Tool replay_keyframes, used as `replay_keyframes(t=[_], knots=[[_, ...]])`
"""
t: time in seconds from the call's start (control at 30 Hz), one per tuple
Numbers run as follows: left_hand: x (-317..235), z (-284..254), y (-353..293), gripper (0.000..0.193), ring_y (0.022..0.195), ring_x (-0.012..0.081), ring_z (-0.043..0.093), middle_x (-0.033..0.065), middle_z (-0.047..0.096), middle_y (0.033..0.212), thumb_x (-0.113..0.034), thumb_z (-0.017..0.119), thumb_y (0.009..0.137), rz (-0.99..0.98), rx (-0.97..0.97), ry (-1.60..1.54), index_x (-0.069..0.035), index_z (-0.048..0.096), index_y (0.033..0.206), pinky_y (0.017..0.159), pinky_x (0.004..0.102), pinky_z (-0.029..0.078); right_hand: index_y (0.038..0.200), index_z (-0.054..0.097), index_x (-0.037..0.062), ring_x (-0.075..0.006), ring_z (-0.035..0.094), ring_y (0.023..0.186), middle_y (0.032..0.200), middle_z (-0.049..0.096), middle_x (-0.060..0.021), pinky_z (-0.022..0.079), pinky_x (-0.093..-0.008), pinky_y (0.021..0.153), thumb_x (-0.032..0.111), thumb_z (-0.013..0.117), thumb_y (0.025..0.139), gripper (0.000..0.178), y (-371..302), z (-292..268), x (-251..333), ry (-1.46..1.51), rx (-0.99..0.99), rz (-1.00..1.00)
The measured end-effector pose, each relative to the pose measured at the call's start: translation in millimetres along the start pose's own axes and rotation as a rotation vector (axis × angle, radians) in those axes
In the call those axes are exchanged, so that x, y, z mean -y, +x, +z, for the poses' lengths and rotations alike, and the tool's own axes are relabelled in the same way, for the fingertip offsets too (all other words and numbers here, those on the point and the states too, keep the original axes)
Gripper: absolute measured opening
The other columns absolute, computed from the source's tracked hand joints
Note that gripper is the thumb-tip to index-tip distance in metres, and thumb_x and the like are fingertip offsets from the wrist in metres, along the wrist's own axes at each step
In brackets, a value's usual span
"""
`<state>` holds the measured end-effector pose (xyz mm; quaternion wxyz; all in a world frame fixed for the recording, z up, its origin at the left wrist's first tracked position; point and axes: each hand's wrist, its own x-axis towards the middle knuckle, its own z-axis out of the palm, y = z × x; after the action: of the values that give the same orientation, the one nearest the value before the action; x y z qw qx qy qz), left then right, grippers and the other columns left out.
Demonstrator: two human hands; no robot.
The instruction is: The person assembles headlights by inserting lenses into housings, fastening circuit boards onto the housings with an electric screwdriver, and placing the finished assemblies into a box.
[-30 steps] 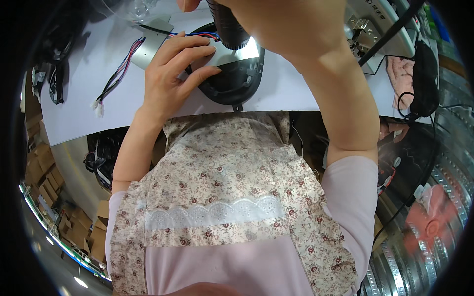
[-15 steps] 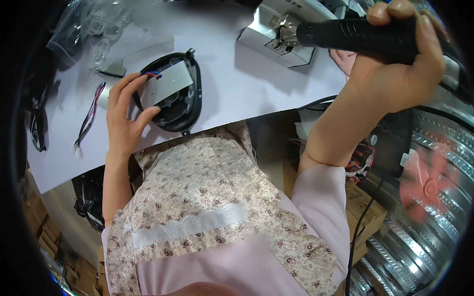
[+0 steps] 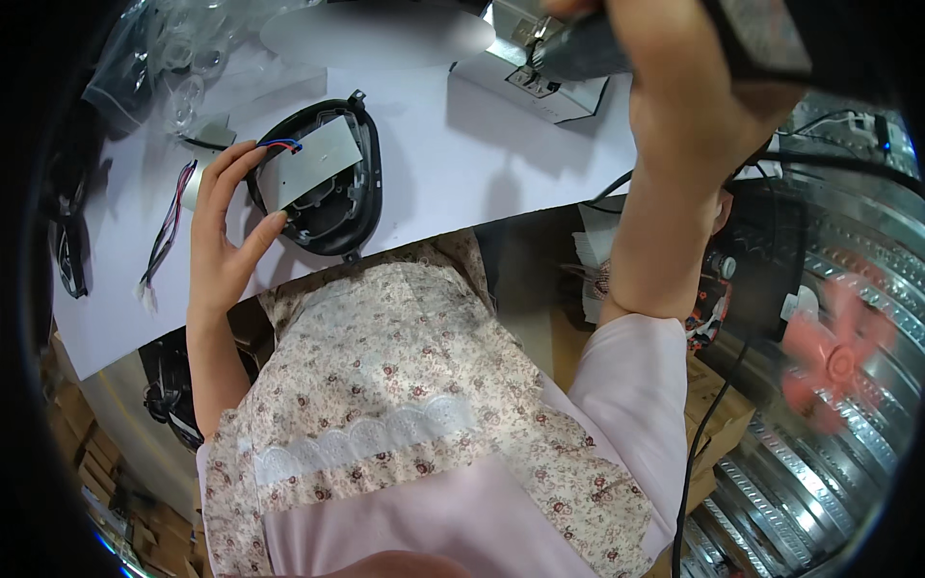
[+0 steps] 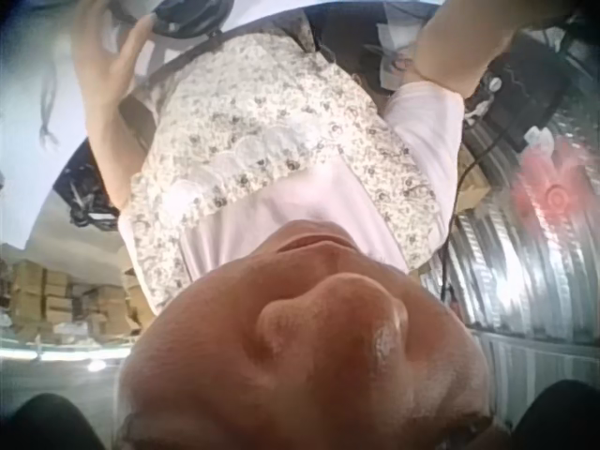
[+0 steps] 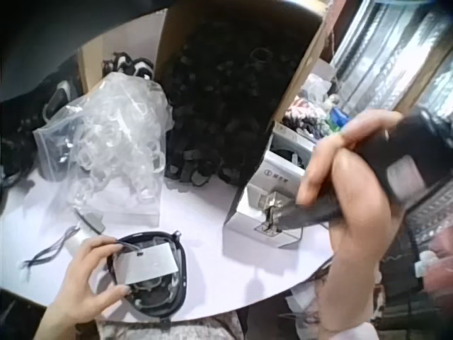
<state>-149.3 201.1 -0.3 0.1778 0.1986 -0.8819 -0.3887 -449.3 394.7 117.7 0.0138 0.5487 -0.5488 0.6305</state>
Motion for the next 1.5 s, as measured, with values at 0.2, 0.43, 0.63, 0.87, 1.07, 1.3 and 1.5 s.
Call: replay_keyframes(t=[0.2, 0.43, 0.63, 0.87, 1.07, 1.3, 1.5], knots=[[4, -6, 0, 0.054, 0.130, 0.0326, 0.053, 0.0135, 0.056, 0.139, -0.017, 0.079, 0.078, -0.024, 0.064, -0.024, -0.005, 0.064, 0.129, 0.112, 0.0415, 0.039, 0.102, 0.063, -0.0030, -0.0259, 0.057, 0.083, 0.094, 0.062, -0.0192, 0.047, -0.0372, 0.078, 0.004, 0.061, 0.090, 0.014, 5, -13, -8, 0.065, -0.228, 0.192], [10, 2, -1, 0.048, 0.123, 0.0308, 0.057, 0.0116, 0.058, 0.134, -0.016, 0.080, 0.079, -0.037, 0.026, -0.024, -0.004, 0.065, 0.124, 0.105, 0.0406, 0.046, 0.101, 0.063, 0.0016, -0.0178, 0.045, 0.078, 0.091, 0.052, -0.0109, 0.035, -0.0334, 0.077, 0.019, 0.059, 0.087, 0.023, 10, 62, 10, 0.863, 0.019, 0.501], [13, 3, -3, 0.046, 0.120, 0.0310, 0.060, 0.0100, 0.060, 0.131, -0.015, 0.080, 0.079, -0.004, -0.009, 0.007, -0.003, 0.066, 0.122, 0.102, 0.0409, 0.048, 0.111, 0.065, -0.0024, -0.0187, 0.049, 0.080, 0.096, 0.057, -0.0144, 0.037, -0.0346, 0.076, 0.018, 0.058, 0.090, 0.030, 19, 99, -17, 0.991, 0.246, 0.504], [15, 11, -3, 0.048, 0.119, 0.0331, 0.060, 0.0103, 0.061, 0.132, -0.013, 0.079, 0.079, 0.075, -0.088, 0.067, -0.003, 0.064, 0.123, 0.099, 0.0407, 0.049, 0.111, 0.063, -0.0024, -0.0181, 0.052, 0.075, 0.091, 0.058, -0.0135, 0.040, -0.0327, 0.071, 0.017, 0.060, 0.091, 0.028, 18, 129, -19, 0.969, 0.310, 0.457], [16, 10, 0, 0.050, 0.116, 0.0334, 0.060, 0.0092, 0.063, 0.131, -0.012, 0.079, 0.077, 0.102, -0.091, 0.088, -0.004, 0.063, 0.123, 0.098, 0.0415, 0.050, 0.111, 0.061, -0.0024, -0.0176, 0.053, 0.070, 0.088, 0.059, -0.0128, 0.042, -0.0310, 0.068, 0.017, 0.062, 0.092, 0.027, 14, 146, -15, 0.951, 0.347, 0.407], [12, 13, 0, 0.049, 0.114, 0.0334, 0.061, 0.0086, 0.063, 0.129, -0.010, 0.080, 0.077, 0.125, -0.078, 0.132, -0.005, 0.064, 0.123, 0.096, 0.0421, 0.050, 0.110, 0.058, -0.0025, -0.0171, 0.055, 0.065, 0.084, 0.059, -0.0119, 0.045, -0.0290, 0.063, 0.017, 0.064, 0.093, 0.027, 7, 158, -13, 0.930, 0.377, 0.341], [12, 16, 3, 0.052, 0.112, 0.0337, 0.061, 0.0093, 0.063, 0.129, -0.003, 0.082, 0.074, 0.135, -0.060, 0.103, -0.006, 0.065, 0.123, 0.094, 0.0414, 0.051, 0.110, 0.057, -0.0025, -0.0166, 0.057, 0.060, 0.080, 0.060, -0.0112, 0.047, -0.0274, 0.059, 0.017, 0.065, 0.093, 0.027, 12, 165, -43, 0.906, 0.400, 0.283]])
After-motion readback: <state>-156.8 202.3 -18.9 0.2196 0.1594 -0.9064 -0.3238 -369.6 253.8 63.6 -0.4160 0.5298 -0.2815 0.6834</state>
